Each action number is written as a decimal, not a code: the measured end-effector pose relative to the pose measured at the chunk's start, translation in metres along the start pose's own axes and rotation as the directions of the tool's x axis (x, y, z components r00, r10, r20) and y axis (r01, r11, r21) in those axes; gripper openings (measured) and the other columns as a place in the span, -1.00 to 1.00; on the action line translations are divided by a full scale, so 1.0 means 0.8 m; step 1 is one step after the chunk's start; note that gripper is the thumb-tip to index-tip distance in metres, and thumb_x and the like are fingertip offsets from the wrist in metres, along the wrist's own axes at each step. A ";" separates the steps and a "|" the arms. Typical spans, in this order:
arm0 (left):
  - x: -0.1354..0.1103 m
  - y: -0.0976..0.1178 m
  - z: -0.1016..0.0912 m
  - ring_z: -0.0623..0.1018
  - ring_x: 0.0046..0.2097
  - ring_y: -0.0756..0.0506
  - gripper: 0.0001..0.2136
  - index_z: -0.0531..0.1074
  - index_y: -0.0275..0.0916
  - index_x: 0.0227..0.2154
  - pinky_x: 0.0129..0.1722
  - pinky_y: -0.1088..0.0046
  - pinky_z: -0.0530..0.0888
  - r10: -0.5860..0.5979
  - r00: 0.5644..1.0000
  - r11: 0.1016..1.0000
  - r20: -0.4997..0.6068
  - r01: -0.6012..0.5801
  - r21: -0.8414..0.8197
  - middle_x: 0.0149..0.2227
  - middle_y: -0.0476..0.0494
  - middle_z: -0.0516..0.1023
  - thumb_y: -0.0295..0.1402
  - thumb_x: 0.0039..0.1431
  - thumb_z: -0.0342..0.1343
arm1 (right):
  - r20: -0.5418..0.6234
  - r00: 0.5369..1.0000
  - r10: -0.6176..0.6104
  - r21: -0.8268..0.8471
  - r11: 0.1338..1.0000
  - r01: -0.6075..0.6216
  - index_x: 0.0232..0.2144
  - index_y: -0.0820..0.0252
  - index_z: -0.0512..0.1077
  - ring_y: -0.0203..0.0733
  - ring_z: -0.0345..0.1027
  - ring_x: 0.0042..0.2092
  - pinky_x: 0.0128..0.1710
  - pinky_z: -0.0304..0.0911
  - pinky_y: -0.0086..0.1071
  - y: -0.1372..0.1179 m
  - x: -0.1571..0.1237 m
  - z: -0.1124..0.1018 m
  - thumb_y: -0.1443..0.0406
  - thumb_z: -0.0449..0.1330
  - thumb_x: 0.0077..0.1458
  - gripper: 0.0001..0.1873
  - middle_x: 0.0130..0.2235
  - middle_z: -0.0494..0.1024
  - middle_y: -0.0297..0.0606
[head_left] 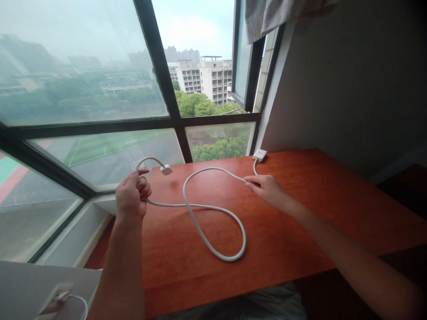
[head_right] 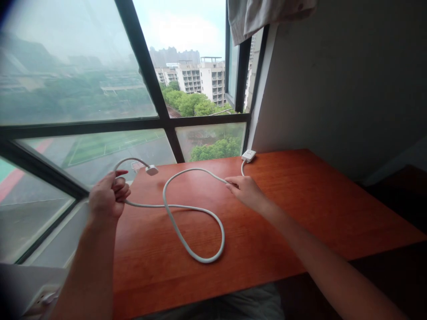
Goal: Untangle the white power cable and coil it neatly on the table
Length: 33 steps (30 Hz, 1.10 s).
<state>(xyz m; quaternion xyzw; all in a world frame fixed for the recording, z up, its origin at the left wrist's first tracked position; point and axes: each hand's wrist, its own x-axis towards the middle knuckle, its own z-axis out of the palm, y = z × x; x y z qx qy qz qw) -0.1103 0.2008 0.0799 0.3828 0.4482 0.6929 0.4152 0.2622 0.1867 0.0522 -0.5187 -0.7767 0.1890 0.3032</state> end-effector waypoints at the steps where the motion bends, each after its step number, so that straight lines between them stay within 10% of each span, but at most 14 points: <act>1: -0.005 0.011 0.000 -0.03 -0.71 0.14 -0.84 0.42 -0.35 -0.36 -0.75 0.63 -0.07 0.070 0.998 0.997 -0.006 -0.070 0.044 -0.70 0.19 -0.04 -0.34 0.16 0.04 | 0.009 1.000 0.020 0.007 1.000 -0.020 -0.18 0.18 0.55 -0.16 0.45 -0.26 -0.27 0.24 -0.39 0.004 0.001 0.005 0.26 0.08 0.16 -0.72 -0.26 0.62 -0.21; 7: -0.023 0.063 0.006 0.00 -0.66 0.13 -0.79 0.48 -0.38 -0.32 -0.70 0.58 -0.07 0.431 0.903 0.872 0.001 -0.416 0.257 -0.69 0.15 0.00 -0.31 0.20 0.07 | 0.136 0.988 0.069 -0.025 0.998 -0.066 -0.22 0.17 0.56 -0.19 0.44 -0.27 -0.29 0.20 -0.42 0.004 0.000 0.049 0.28 0.08 0.15 -0.73 -0.28 0.62 -0.24; 14: 0.002 0.045 0.017 0.08 -0.61 0.13 -0.76 0.51 -0.40 -0.27 -0.66 0.58 -0.01 0.326 0.937 0.870 0.124 -0.348 0.348 -0.65 0.10 0.12 -0.28 0.16 0.11 | 0.341 0.940 0.014 -0.029 1.000 -0.004 -0.35 0.18 0.56 -0.19 0.44 -0.33 -0.36 0.15 -0.43 -0.004 -0.021 0.086 0.33 0.13 0.08 -0.82 -0.35 0.61 -0.21; 33: 0.008 0.001 -0.014 0.03 -0.68 0.16 -0.84 0.47 -0.35 -0.28 -0.73 0.66 0.00 0.086 0.996 0.985 -0.001 -0.085 -0.153 -0.66 0.17 0.05 -0.38 0.08 0.16 | 0.096 0.990 0.106 0.262 0.956 -0.128 -0.40 0.22 0.45 -0.25 0.33 -0.38 -0.36 0.16 -0.42 0.007 -0.011 0.099 0.23 0.12 0.08 -0.82 -0.44 0.50 -0.31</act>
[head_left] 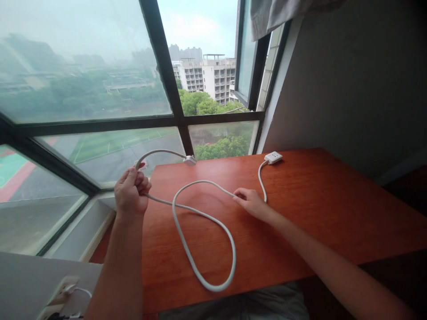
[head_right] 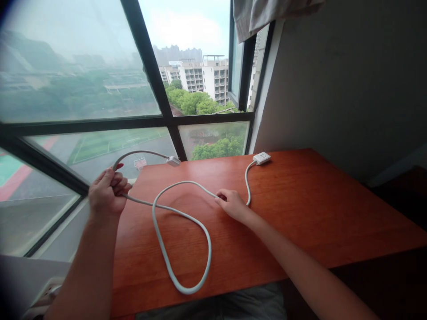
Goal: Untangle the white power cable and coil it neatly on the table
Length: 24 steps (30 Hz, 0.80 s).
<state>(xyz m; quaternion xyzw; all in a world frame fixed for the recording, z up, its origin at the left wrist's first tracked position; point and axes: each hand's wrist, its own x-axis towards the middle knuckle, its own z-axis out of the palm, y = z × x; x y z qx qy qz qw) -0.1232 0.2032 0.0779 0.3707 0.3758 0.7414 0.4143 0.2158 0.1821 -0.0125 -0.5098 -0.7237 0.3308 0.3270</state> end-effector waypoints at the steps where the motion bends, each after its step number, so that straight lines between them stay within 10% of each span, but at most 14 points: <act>1: -0.001 0.001 -0.002 0.02 -0.68 0.16 -0.85 0.46 -0.34 -0.28 -0.73 0.66 0.00 -0.017 1.000 1.000 -0.013 0.017 -0.015 -0.67 0.18 0.04 -0.38 0.09 0.16 | -0.038 0.999 0.010 0.047 0.999 -0.008 -0.39 0.21 0.44 -0.25 0.33 -0.38 -0.37 0.16 -0.42 0.003 0.002 0.001 0.21 0.12 0.08 -0.81 -0.43 0.49 -0.31; 8: -0.028 0.038 -0.006 -0.03 -0.69 0.15 -0.86 0.44 -0.33 -0.28 -0.74 0.64 -0.04 -0.102 0.994 0.991 -0.029 0.099 -0.086 -0.67 0.15 -0.05 -0.41 0.22 0.01 | -0.245 0.952 0.181 0.172 0.975 -0.141 -0.37 0.17 0.39 -0.29 0.27 -0.50 -0.48 0.13 -0.46 0.021 0.027 0.012 0.17 0.08 0.08 -0.80 -0.52 0.42 -0.40; 13: -0.064 0.091 0.019 -0.03 -0.69 0.15 -0.82 0.40 -0.26 -0.48 -0.69 0.56 -0.11 0.106 0.989 0.993 -0.101 -0.099 0.071 -0.68 0.10 -0.09 -0.40 0.22 0.01 | -0.156 0.943 0.295 0.106 0.954 -0.281 -0.37 0.18 0.39 -0.34 0.26 -0.55 -0.51 0.11 -0.49 0.026 0.043 0.028 0.24 0.06 0.12 -0.85 -0.54 0.43 -0.42; 24: -0.059 0.076 0.036 0.03 -0.71 0.16 -0.88 0.48 -0.24 -0.39 -0.67 0.55 -0.12 0.143 0.989 0.986 -0.034 -0.140 0.095 -0.70 0.10 0.01 -0.35 0.19 0.08 | 0.009 0.992 0.130 -0.559 0.823 -0.103 -0.31 0.15 0.48 -0.12 0.42 -0.18 -0.27 0.17 -0.37 -0.014 0.021 0.031 0.26 0.07 0.14 -0.81 -0.23 0.57 -0.18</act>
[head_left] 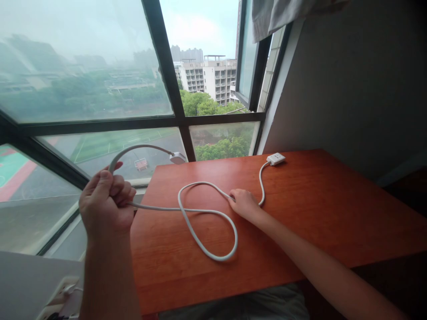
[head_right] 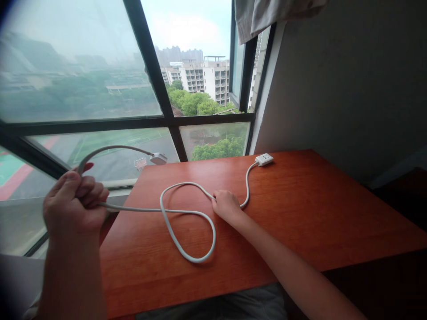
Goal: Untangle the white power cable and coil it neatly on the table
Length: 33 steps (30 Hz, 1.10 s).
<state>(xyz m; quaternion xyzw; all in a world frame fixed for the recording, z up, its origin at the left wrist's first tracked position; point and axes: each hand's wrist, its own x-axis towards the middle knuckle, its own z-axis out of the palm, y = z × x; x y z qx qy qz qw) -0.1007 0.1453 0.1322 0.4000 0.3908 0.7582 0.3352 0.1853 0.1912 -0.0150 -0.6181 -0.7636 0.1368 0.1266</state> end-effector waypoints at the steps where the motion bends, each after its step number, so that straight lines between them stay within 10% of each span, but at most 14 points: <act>1: 0.002 -0.006 -0.001 0.04 -0.70 0.16 -0.89 0.49 -0.24 -0.37 -0.68 0.57 -0.11 -0.012 1.000 1.000 0.009 0.012 -0.012 -0.70 0.10 0.02 -0.35 0.19 0.09 | 0.000 1.000 -0.015 -0.041 0.999 0.015 -0.32 0.15 0.48 -0.11 0.41 -0.17 -0.28 0.17 -0.36 -0.002 -0.002 -0.002 0.25 0.07 0.13 -0.81 -0.22 0.57 -0.18; 13: 0.030 -0.073 -0.022 0.03 -0.70 0.16 -0.85 0.47 -0.37 -0.27 -0.75 0.68 0.00 -0.185 0.982 0.968 0.045 0.190 -0.163 -0.69 0.17 0.04 -0.41 0.14 0.10 | 0.123 0.989 -0.084 -0.055 0.994 0.091 -0.25 0.12 0.43 -0.14 0.40 -0.18 -0.30 0.13 -0.38 0.003 -0.004 -0.012 0.23 0.08 0.13 -0.82 -0.20 0.55 -0.23; 28: 0.043 -0.176 -0.029 0.09 -0.68 0.13 -0.80 0.38 -0.29 -0.29 -0.68 0.65 0.07 -0.244 0.969 0.969 -0.032 0.245 0.039 -0.66 0.19 0.11 -0.29 0.06 0.11 | 0.142 0.959 -0.245 0.075 0.969 0.236 -0.31 0.17 0.47 -0.24 0.37 -0.24 -0.26 0.14 -0.44 0.025 -0.008 -0.026 0.24 0.12 0.12 -0.83 -0.27 0.54 -0.25; 33: 0.049 -0.193 -0.048 0.40 -0.45 -0.05 -0.79 0.41 -0.28 -0.33 -0.44 0.46 0.36 -0.187 0.982 0.720 -0.010 0.144 0.679 -0.51 -0.04 0.39 -0.25 0.08 -0.01 | -0.078 0.972 0.220 -0.117 0.967 -0.228 -0.25 0.18 0.49 -0.07 0.42 -0.15 -0.22 0.20 -0.33 0.087 0.026 -0.058 0.13 0.06 0.19 -0.70 -0.17 0.55 -0.10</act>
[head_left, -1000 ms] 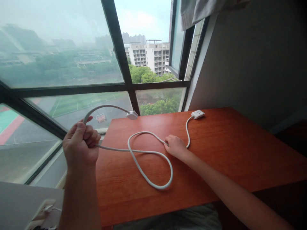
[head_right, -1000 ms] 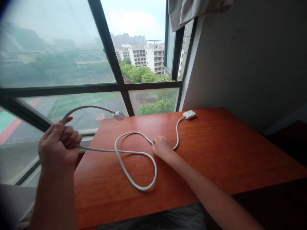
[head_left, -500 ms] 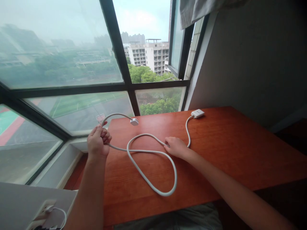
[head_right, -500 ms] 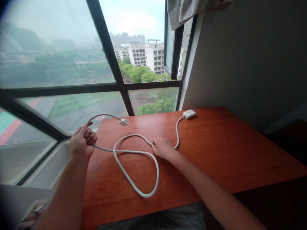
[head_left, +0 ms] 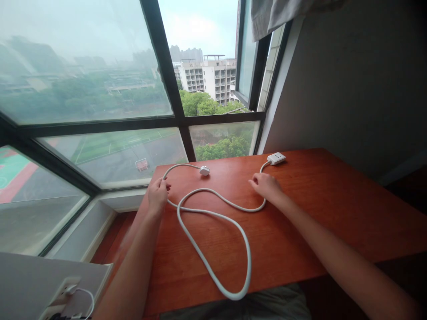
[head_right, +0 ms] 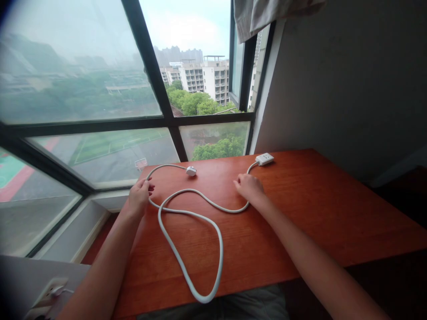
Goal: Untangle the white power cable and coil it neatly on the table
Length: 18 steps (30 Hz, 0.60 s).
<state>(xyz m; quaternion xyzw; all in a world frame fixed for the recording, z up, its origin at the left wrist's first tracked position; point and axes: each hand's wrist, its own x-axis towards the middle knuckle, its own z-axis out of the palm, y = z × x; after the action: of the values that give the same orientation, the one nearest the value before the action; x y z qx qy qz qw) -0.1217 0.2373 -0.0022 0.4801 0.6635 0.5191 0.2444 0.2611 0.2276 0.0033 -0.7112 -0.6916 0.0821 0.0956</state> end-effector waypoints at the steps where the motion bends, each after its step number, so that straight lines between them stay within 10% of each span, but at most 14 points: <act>1: 0.000 -0.001 -0.002 0.45 -0.36 -0.11 -0.79 0.42 -0.28 -0.34 -0.34 0.38 0.40 0.040 0.999 0.980 0.034 -0.046 0.194 -0.44 -0.12 0.45 -0.26 0.09 -0.02 | -0.008 0.994 0.108 -0.034 0.994 -0.108 -0.20 0.20 0.48 -0.03 0.42 -0.12 -0.20 0.21 -0.30 0.012 0.012 -0.003 0.11 0.06 0.19 -0.67 -0.15 0.54 -0.04; 5: -0.010 0.006 0.002 0.39 0.07 -0.34 -0.61 0.35 -0.39 -0.05 0.04 0.12 0.32 0.186 0.974 0.760 0.130 -0.226 0.609 -0.02 -0.45 0.43 -0.27 0.10 -0.01 | 0.070 0.966 0.247 -0.035 0.969 -0.245 -0.15 0.29 0.49 0.15 0.40 -0.04 -0.14 0.23 -0.17 0.041 0.043 -0.003 0.04 0.14 0.09 -0.55 -0.09 0.51 0.14; 11: -0.051 0.050 0.014 0.22 0.22 -0.38 -0.51 0.31 -0.27 0.08 0.16 0.01 0.19 0.323 0.888 0.618 0.326 -0.459 0.638 0.16 -0.39 0.28 -0.20 0.09 0.08 | 0.029 0.965 0.261 0.084 0.961 -0.263 -0.28 0.34 0.53 0.07 0.46 -0.15 -0.23 0.26 -0.28 0.040 0.051 0.013 0.19 0.14 0.02 -0.67 -0.22 0.56 0.10; 14: -0.079 0.091 0.011 0.37 0.10 -0.30 -0.60 0.43 -0.18 -0.01 0.11 0.12 0.29 0.288 0.710 0.681 0.643 -0.623 0.384 0.05 -0.29 0.39 -0.13 0.12 0.07 | -0.035 0.960 0.276 0.168 0.949 -0.267 -0.30 0.32 0.51 -0.10 0.46 -0.31 -0.36 0.24 -0.40 0.044 0.046 0.010 0.18 0.01 0.10 -0.63 -0.36 0.57 -0.06; 18: -0.125 0.138 0.015 0.51 -0.19 -0.10 -0.52 0.39 -0.07 0.06 -0.21 0.43 0.46 0.152 0.347 0.842 0.925 -0.536 0.063 0.07 -0.19 0.39 -0.16 0.03 0.20 | -0.166 0.945 0.282 0.252 0.938 -0.236 -0.26 0.31 0.46 -0.21 0.36 -0.42 -0.46 0.17 -0.45 0.047 0.034 -0.010 0.20 -0.16 0.19 -0.56 -0.42 0.54 -0.16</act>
<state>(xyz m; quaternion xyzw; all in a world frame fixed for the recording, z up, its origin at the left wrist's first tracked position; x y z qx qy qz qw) -0.0277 0.1538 0.0787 0.8460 0.3927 0.0937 0.3483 0.3007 0.2535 0.0023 -0.7853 -0.5642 0.1013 0.2341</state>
